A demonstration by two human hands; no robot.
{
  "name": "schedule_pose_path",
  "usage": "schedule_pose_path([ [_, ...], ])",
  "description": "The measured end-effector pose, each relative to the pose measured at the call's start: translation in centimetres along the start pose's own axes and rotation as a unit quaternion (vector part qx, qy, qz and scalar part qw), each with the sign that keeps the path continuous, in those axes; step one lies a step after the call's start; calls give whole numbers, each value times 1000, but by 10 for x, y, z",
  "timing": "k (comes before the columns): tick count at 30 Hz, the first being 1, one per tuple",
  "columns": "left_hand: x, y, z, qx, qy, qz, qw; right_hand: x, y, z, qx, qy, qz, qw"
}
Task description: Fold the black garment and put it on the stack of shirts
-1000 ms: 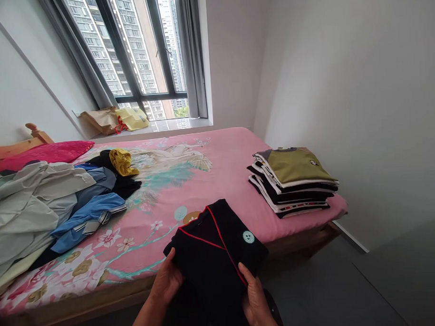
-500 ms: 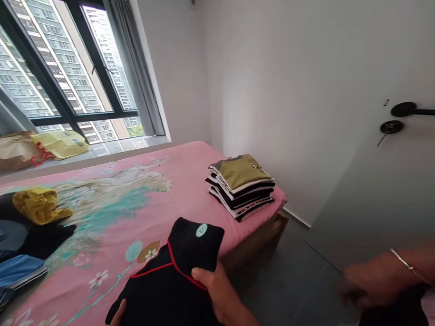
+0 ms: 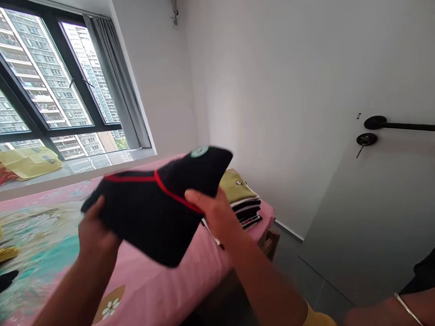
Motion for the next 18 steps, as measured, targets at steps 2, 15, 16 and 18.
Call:
schedule_pose_path([
  [2,91,-9,47,43,82,47,995,-17,23,47,-58,-37,22,997],
  [15,-3,243,188,-270,-45,275,922,-233,-149,61,112,-310,60,942],
  [16,-7,243,188,-273,-44,273,922,-233,-146,61,120,-294,58,946],
  [18,-8,238,191,-278,-52,280,917,-235,-136,63,142,-277,50,949],
])
Point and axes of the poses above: each hand's wrist, its own z-axis towards the middle knuckle, its own x-axis out of the palm, y = z × x, the point moved 9 cm from there along z, towards the middle knuckle, and after that the axes turned 11 degrees about -x, right-handed, at the moved point
